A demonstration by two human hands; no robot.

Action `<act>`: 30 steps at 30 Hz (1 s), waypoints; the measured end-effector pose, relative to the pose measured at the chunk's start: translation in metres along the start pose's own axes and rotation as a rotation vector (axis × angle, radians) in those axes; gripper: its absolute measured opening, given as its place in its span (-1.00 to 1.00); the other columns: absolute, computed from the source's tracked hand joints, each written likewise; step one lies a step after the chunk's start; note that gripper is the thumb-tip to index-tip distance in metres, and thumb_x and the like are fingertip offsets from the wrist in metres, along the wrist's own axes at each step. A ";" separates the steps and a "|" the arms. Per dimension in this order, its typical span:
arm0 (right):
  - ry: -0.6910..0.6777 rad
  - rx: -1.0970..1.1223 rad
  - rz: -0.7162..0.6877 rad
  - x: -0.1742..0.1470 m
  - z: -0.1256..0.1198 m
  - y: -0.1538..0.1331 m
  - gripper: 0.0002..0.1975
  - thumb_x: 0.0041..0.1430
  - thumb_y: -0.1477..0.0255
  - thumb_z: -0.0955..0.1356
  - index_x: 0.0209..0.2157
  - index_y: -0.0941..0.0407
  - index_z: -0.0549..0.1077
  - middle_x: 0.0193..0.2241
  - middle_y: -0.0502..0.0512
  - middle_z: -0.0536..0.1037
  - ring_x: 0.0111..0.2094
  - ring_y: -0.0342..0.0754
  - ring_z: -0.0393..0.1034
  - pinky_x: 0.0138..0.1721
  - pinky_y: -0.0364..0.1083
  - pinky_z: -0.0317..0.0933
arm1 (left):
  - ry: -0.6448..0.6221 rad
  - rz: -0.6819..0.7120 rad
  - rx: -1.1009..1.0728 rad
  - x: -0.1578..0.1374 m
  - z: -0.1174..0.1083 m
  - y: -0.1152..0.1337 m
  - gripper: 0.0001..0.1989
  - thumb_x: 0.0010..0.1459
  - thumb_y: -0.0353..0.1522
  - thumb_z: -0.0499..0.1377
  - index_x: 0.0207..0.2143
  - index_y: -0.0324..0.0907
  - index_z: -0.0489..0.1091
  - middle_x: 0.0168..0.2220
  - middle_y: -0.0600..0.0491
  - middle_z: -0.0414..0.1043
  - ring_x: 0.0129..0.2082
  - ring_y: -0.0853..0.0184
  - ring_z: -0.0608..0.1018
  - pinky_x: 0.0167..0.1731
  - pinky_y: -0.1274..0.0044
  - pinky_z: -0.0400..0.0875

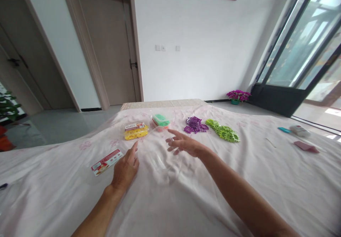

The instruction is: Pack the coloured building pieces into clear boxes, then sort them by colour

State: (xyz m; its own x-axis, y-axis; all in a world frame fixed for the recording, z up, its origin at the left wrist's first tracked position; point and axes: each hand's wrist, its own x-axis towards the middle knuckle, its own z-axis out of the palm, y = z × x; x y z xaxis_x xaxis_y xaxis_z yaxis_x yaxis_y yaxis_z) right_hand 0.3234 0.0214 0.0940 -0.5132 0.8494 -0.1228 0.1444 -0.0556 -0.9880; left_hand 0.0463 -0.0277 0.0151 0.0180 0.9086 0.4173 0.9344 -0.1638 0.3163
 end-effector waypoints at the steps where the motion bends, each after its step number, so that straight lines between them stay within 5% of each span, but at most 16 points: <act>1: 0.096 -0.046 -0.037 0.003 -0.019 -0.004 -0.09 -0.02 0.27 0.47 0.31 0.03 0.02 0.06 0.32 0.39 -0.19 0.05 0.48 -0.33 -0.06 0.38 | -0.023 0.009 -0.012 0.000 0.002 -0.003 -0.41 0.15 -0.50 -0.01 0.26 -0.13 0.07 0.04 -0.04 0.43 -0.08 0.29 0.53 -0.17 0.51 0.39; 7: 0.797 -0.528 -0.347 0.024 -0.164 -0.018 -0.04 -0.11 0.20 0.49 0.28 0.14 0.09 0.11 0.36 0.31 -0.12 0.13 0.40 -0.17 0.08 0.36 | -0.072 0.125 0.025 0.001 0.010 -0.011 -0.58 0.13 -0.53 0.00 0.01 -0.10 0.39 -0.04 -0.01 0.48 -0.04 0.24 0.47 0.02 0.41 0.31; 11: 1.035 -0.936 -0.393 0.035 -0.234 -0.011 -0.06 -0.09 0.23 0.47 0.29 0.13 0.07 0.14 0.35 0.27 -0.03 0.23 0.35 -0.07 0.17 0.29 | -0.083 0.169 0.041 0.002 0.012 -0.010 -0.58 0.12 -0.55 -0.02 -0.06 -0.06 0.45 -0.05 0.02 0.48 -0.07 0.24 0.46 0.01 0.40 0.31; 14: 1.003 -1.268 -0.354 0.045 -0.257 0.004 -0.09 -0.05 0.33 0.45 0.31 0.08 0.03 0.20 0.31 0.22 0.09 0.32 0.22 0.05 0.23 0.16 | -0.082 0.171 0.047 0.002 0.014 -0.011 -0.58 0.11 -0.55 -0.01 -0.06 -0.05 0.45 -0.05 0.03 0.48 -0.07 0.23 0.46 0.02 0.40 0.30; 19: 0.734 -1.545 -0.354 0.069 -0.268 0.026 -0.10 0.00 0.53 0.39 0.33 0.03 -0.05 0.26 0.19 0.17 0.21 0.24 0.07 0.20 0.21 -0.05 | -0.073 0.167 0.042 0.002 0.018 -0.013 -0.60 0.15 -0.53 -0.01 -0.05 -0.05 0.45 -0.06 0.02 0.47 -0.08 0.23 0.46 -0.01 0.40 0.31; 23: 0.622 -1.635 -0.356 0.092 -0.277 0.039 -0.12 -0.03 0.63 0.35 0.32 0.08 -0.01 0.26 0.19 0.18 0.23 0.19 0.03 0.27 0.20 -0.19 | -0.075 0.171 0.043 0.002 0.021 -0.014 -0.62 0.18 -0.52 -0.02 -0.05 -0.07 0.44 -0.04 0.02 0.47 -0.08 0.24 0.45 -0.01 0.40 0.31; 30: 0.523 -1.612 -0.291 0.105 -0.289 0.061 -0.21 0.00 0.63 0.31 0.29 0.07 0.07 0.21 0.21 0.26 0.18 0.17 0.16 0.20 0.16 -0.02 | -0.053 0.193 0.047 0.001 0.022 -0.014 -0.60 0.15 -0.55 -0.01 -0.04 -0.08 0.42 -0.05 0.01 0.46 -0.09 0.25 0.46 -0.03 0.40 0.33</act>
State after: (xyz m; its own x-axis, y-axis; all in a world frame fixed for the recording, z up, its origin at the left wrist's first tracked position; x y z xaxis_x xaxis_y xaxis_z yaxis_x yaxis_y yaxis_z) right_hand 0.5225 0.2587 0.0476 -0.4131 0.8210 0.3942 0.9104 0.3840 0.1542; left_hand 0.0407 -0.0156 -0.0076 0.2164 0.8811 0.4205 0.9272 -0.3203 0.1941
